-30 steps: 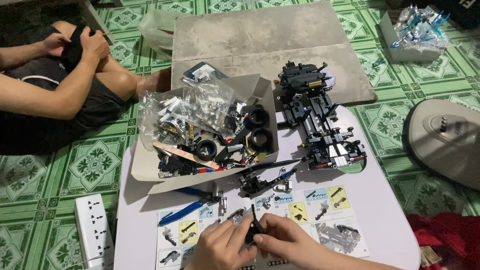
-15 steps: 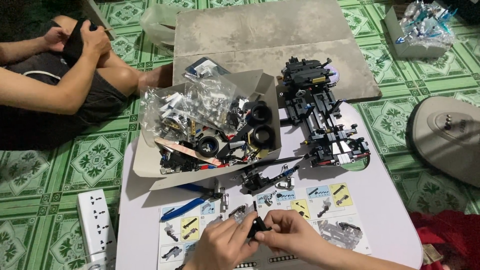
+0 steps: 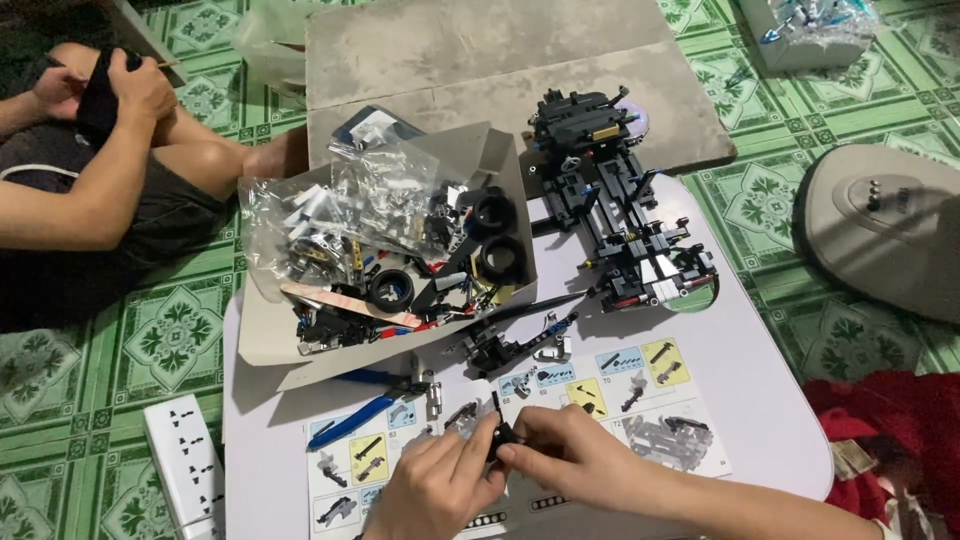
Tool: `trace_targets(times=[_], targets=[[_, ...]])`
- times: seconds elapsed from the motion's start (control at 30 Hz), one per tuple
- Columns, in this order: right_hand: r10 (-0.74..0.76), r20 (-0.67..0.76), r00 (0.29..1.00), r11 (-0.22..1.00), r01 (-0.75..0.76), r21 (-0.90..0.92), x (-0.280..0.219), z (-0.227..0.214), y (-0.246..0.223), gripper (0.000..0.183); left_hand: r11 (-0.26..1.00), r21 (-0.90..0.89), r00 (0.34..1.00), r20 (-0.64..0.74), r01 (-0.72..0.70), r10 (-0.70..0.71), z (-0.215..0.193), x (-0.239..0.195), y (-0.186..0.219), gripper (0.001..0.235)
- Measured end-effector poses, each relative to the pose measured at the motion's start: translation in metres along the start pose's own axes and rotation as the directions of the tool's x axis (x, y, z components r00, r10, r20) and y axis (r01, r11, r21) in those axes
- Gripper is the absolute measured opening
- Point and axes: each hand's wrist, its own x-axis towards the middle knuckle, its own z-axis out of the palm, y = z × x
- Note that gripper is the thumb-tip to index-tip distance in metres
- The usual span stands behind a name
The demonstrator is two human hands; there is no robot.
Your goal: The person assembles a small black plastic component using Lego Technic pieces, following an instruction manual laid out on a white table. They pick up small parts, connect them to a base piece, and occasionally refer to the manual.
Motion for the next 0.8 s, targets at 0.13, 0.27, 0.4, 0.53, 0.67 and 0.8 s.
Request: trace_targets(times=[0.13,0.27,0.4,0.53,0.67,0.8], targets=[[-0.022,0.030,0.999,1.000,0.021,0.016,-0.001,0.001,-0.005,0.025,0.999,-0.053,1.000,0.002,-0.007,0.007,-0.001,0.001,0.001,0.043],[-0.043,0.020,0.999,0.998,0.044,-0.040,0.001,-0.002,-0.005,0.028,0.988,-0.150,0.999,0.016,0.034,-0.032,-0.005,0.005,-0.001,0.046],[-0.029,0.017,0.999,0.997,0.031,-0.068,0.000,0.001,0.003,0.029,0.974,-0.218,0.996,0.081,0.058,-0.042,-0.008,0.003,-0.001,0.052],[-0.043,0.039,0.998,0.995,0.046,-0.090,0.001,-0.001,-0.005,0.027,0.972,-0.227,0.996,0.076,0.054,-0.037,-0.008,0.002,-0.003,0.049],[-0.010,0.072,0.997,1.000,0.010,0.001,-0.001,-0.002,-0.011,0.028,0.972,-0.231,0.998,0.064,0.037,-0.023,-0.010,0.003,-0.003,0.051],[0.061,0.087,0.994,0.990,-0.071,0.123,0.001,0.000,-0.007,0.030,0.972,-0.234,0.998,0.055,0.037,-0.025,-0.011,0.002,-0.003,0.046]])
